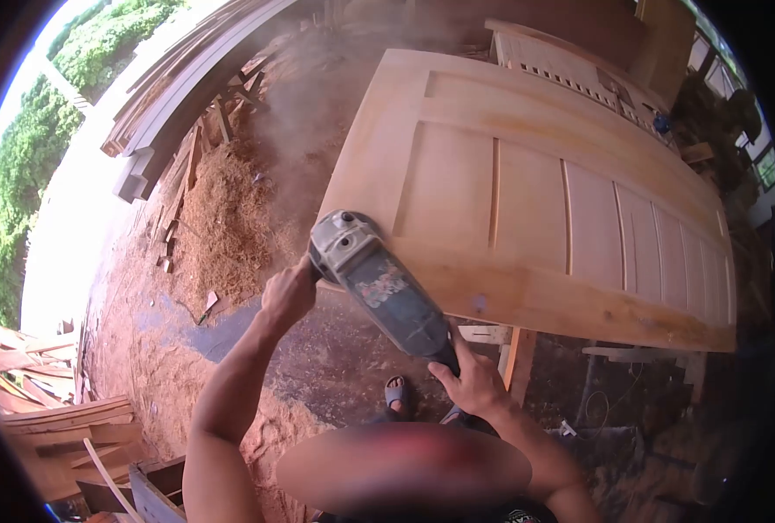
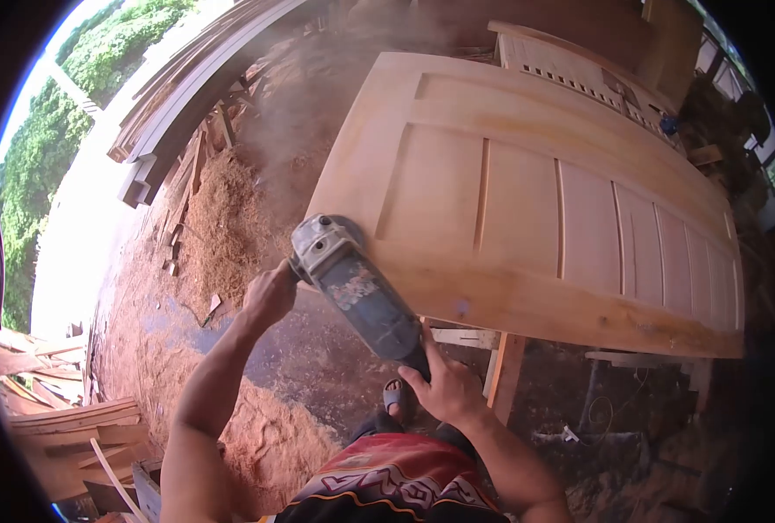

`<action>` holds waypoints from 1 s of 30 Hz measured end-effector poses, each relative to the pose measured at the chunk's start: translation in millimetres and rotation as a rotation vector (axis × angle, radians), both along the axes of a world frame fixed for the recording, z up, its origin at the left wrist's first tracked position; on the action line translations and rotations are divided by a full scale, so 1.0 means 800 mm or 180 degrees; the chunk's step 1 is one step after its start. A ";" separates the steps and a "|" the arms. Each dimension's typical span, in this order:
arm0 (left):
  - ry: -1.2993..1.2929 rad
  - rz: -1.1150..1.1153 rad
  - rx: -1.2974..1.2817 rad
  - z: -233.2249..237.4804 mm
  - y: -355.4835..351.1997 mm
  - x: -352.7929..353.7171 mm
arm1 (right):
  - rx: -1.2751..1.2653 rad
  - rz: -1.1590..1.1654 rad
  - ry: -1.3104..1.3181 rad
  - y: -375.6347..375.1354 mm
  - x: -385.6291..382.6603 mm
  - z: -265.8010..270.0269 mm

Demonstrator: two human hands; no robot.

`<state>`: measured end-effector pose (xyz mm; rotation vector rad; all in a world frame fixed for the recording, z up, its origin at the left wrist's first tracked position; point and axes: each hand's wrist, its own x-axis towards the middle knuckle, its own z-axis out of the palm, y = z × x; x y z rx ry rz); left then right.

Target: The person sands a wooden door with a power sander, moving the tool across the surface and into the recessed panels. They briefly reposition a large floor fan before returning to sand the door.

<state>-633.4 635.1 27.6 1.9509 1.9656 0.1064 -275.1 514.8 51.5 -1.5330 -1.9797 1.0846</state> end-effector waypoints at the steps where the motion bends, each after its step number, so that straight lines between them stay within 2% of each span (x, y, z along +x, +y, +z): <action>1: 0.0089 -0.0114 0.0160 -0.009 0.003 -0.024 | -0.0193 0.0033 -0.0139 0.008 -0.013 0.008; 3: 0.0172 -0.0111 0.0242 -0.001 0.007 -0.031 | -0.0577 0.0136 -0.0390 0.019 -0.027 0.022; 6: 0.0153 -0.0190 0.0238 -0.007 0.009 -0.013 | 0.0276 0.0051 -0.0104 0.005 -0.004 -0.010; 8: 0.0103 -0.0214 -0.0011 0.017 0.002 0.046 | 0.0324 -0.0105 -0.0053 -0.013 0.034 -0.004; 17: -0.0362 -0.1125 -0.0258 0.015 -0.040 0.357 | -0.0011 -0.1037 -0.0454 -0.164 0.292 0.016; 21: -0.0501 -0.1443 -0.0119 0.009 -0.050 0.459 | -0.0045 -0.1396 -0.0560 -0.200 0.355 0.031; 25: -0.0480 -0.1440 -0.0149 0.010 -0.047 0.463 | 0.0012 -0.1166 -0.0740 -0.195 0.361 0.036; 30: -0.0232 -0.1078 -0.0091 0.008 -0.023 0.389 | 0.0277 -0.0807 -0.1231 -0.148 0.308 0.017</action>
